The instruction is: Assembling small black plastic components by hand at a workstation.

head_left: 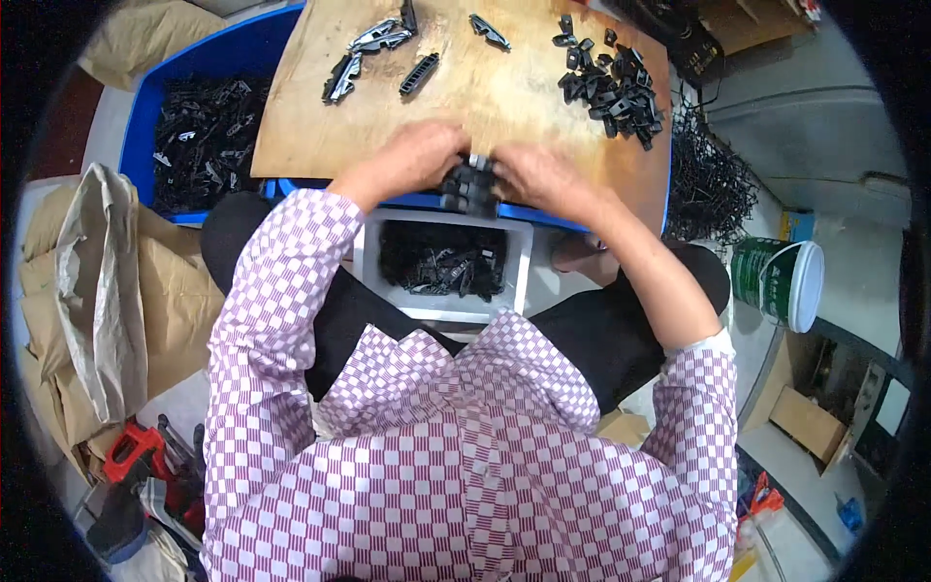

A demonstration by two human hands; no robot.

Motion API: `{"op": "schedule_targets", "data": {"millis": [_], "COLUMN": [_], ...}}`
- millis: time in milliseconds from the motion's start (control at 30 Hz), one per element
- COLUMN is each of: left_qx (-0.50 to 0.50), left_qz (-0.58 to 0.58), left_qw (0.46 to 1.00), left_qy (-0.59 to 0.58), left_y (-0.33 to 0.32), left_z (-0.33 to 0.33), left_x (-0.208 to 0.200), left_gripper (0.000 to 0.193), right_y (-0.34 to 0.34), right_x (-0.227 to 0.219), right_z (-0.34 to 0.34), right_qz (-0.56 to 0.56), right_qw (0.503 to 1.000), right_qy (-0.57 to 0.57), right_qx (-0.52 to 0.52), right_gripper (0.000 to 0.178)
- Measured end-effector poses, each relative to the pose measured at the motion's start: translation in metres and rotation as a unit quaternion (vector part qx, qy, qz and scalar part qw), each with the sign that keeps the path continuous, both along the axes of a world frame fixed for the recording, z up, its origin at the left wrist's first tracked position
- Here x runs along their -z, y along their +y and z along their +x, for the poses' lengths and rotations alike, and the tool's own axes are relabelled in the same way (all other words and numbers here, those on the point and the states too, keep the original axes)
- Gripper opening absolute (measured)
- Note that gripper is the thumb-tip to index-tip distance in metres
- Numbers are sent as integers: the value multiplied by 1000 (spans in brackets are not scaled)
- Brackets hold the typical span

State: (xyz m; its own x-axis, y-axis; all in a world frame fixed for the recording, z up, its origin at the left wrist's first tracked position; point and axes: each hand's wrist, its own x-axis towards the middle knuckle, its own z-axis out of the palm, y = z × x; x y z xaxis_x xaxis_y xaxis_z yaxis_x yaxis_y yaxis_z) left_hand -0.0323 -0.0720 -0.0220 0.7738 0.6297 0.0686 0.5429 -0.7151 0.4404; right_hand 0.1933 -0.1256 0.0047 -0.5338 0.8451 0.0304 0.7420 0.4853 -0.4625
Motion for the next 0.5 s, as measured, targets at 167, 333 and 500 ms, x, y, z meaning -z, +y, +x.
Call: {"op": "schedule_targets", "data": {"millis": [167,333,500], "left_qx": [-38,-179,-203], "left_qz": [-34,52,94], "left_qw": [998,982,974], "left_qy": [48,-10,-42], "left_y": [0,33,41], "left_z": [-13,-23,-10], "left_x": [-37,-34,-19], "left_gripper": [15,28,28], "right_y": [-25,9,51], "right_x": [-11,-33,-32], "right_z": [3,44,124], "right_qz": [-136,4,131], "right_qw": [979,990,936], "right_qy": [-55,-132,-159], "right_qx": [-142,54,286], "right_gripper": [15,24,45]}}
